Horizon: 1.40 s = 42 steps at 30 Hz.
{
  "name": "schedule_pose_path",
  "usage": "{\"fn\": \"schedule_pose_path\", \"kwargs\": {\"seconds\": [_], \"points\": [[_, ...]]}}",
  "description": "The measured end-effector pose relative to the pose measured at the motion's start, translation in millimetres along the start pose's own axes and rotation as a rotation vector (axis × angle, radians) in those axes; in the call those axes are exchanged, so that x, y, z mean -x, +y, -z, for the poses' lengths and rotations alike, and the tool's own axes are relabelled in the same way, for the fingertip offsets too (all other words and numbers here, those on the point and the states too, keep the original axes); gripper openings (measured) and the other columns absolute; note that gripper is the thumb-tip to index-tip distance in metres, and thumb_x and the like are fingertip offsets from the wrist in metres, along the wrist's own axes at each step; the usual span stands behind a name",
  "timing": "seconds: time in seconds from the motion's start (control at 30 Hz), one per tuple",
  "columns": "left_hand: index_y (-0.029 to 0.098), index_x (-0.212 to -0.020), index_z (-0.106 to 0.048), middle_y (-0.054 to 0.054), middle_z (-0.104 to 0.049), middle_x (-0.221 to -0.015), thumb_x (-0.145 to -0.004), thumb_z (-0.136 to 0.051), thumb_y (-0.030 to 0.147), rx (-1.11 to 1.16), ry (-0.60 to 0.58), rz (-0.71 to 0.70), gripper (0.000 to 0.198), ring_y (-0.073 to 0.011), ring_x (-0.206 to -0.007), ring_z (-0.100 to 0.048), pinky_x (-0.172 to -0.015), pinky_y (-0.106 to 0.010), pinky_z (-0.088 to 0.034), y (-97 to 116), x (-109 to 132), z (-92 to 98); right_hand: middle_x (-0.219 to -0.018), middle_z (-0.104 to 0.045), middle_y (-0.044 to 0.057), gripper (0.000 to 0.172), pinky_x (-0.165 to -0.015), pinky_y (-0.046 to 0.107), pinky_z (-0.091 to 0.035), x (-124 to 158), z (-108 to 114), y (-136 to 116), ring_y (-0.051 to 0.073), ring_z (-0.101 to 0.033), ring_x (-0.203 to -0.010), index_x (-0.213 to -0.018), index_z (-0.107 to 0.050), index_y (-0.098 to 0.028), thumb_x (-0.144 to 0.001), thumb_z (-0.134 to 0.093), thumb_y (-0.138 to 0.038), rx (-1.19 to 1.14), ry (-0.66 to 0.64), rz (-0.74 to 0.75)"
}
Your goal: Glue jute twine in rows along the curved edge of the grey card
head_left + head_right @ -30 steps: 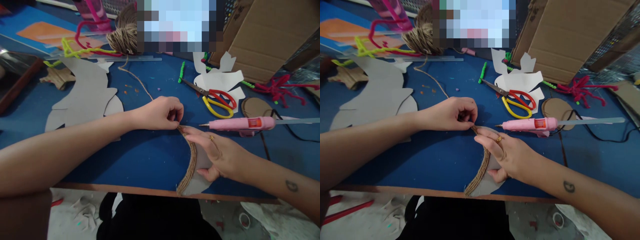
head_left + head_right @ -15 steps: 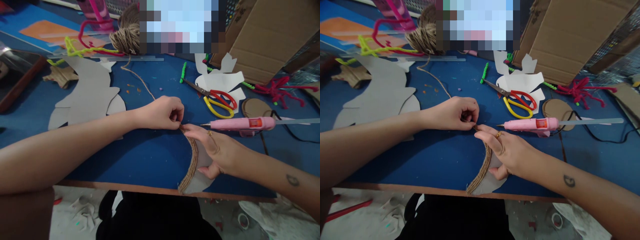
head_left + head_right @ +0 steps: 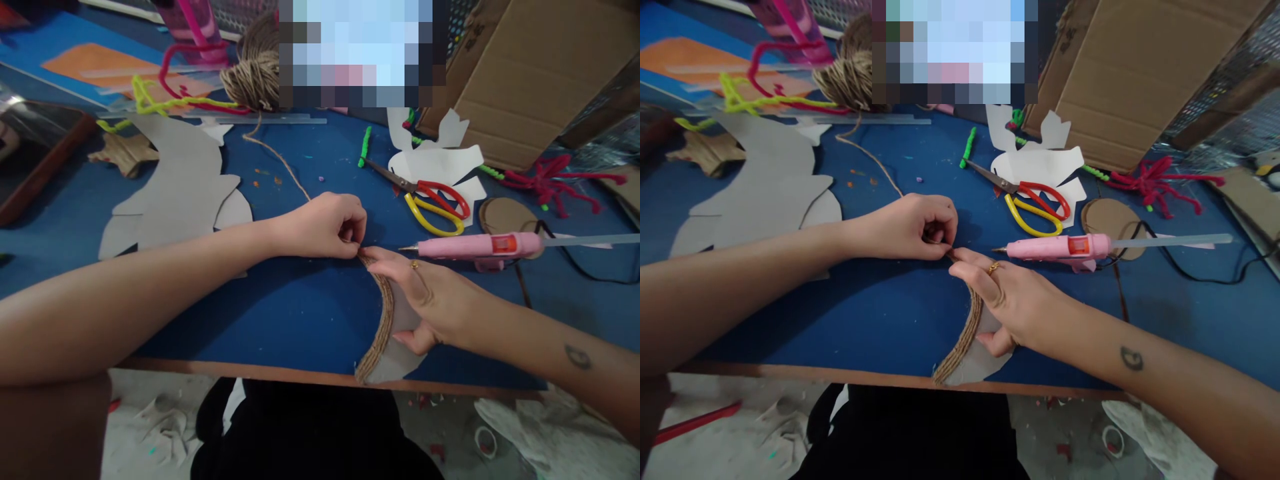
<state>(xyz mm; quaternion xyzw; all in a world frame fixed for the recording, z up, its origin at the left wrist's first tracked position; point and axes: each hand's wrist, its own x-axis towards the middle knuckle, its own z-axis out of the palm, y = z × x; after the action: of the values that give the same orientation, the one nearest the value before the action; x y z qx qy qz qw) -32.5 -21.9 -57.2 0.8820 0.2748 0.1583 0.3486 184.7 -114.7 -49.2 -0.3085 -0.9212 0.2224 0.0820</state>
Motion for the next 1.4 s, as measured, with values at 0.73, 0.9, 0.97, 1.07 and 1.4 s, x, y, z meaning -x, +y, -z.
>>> {"fn": "schedule_pose_path", "kwargs": {"seconds": [0.73, 0.9, 0.97, 1.07, 1.4], "points": [[0.013, -0.068, -0.061, 0.001, -0.052, -0.075, -0.065, -0.059, 0.005, -0.005, 0.001, -0.016, 0.009, -0.0048, -0.056, -0.047, -0.053, -0.016, -0.038, 0, 1, 0.5, -0.15, -0.028, 0.017, 0.074, -0.091, 0.039, -0.052, 16, -2, -9, 0.024, -0.046, -0.127, -0.132, -0.024, -0.023, -0.07, -0.062, -0.009, 0.091, 0.125, 0.045], [0.013, -0.067, -0.06, 0.001, -0.052, -0.076, -0.065, -0.059, 0.005, -0.007, 0.001, -0.026, 0.008, -0.0048, -0.056, -0.047, -0.053, -0.016, -0.039, 1, 0, 0.9, -0.131, -0.054, 0.016, 0.058, -0.079, 0.034, -0.057, 31, -5, -18, 0.02, -0.061, -0.108, -0.127, -0.032, -0.019, -0.076, -0.057, -0.014, 0.227, 0.222, 0.097], [0.013, -0.067, -0.06, 0.001, -0.052, -0.076, -0.066, -0.059, 0.004, -0.006, 0.0, -0.023, 0.009, -0.0047, -0.056, -0.047, -0.053, -0.017, -0.039, 1, 0, 0.8, -0.126, -0.058, 0.016, 0.055, -0.076, 0.032, -0.057, 34, -7, -22, 0.019, -0.061, -0.106, -0.127, -0.034, -0.018, -0.076, -0.056, -0.014, 0.236, 0.238, 0.085], [0.013, -0.067, -0.06, 0.002, -0.051, -0.076, -0.066, -0.06, 0.003, -0.008, -0.005, -0.015, 0.01, -0.0044, -0.056, -0.046, -0.054, -0.017, -0.039, 1, 0, 0.8, -0.122, -0.061, 0.014, 0.057, -0.074, 0.03, -0.057, 35, -12, -26, 0.019, -0.062, -0.103, -0.129, -0.035, -0.016, -0.076, -0.054, -0.013, 0.234, 0.236, 0.047], [0.013, -0.067, -0.06, 0.001, -0.053, -0.077, -0.065, -0.059, 0.004, -0.012, -0.004, 0.009, 0.009, -0.0042, -0.055, -0.047, -0.053, -0.017, -0.04, 4, -1, 1.4, -0.13, -0.057, 0.009, 0.064, -0.071, 0.028, -0.056, 45, -20, -24, 0.014, -0.061, -0.086, -0.136, -0.032, -0.016, -0.077, -0.056, -0.014, 0.21, 0.237, -0.008]]}}
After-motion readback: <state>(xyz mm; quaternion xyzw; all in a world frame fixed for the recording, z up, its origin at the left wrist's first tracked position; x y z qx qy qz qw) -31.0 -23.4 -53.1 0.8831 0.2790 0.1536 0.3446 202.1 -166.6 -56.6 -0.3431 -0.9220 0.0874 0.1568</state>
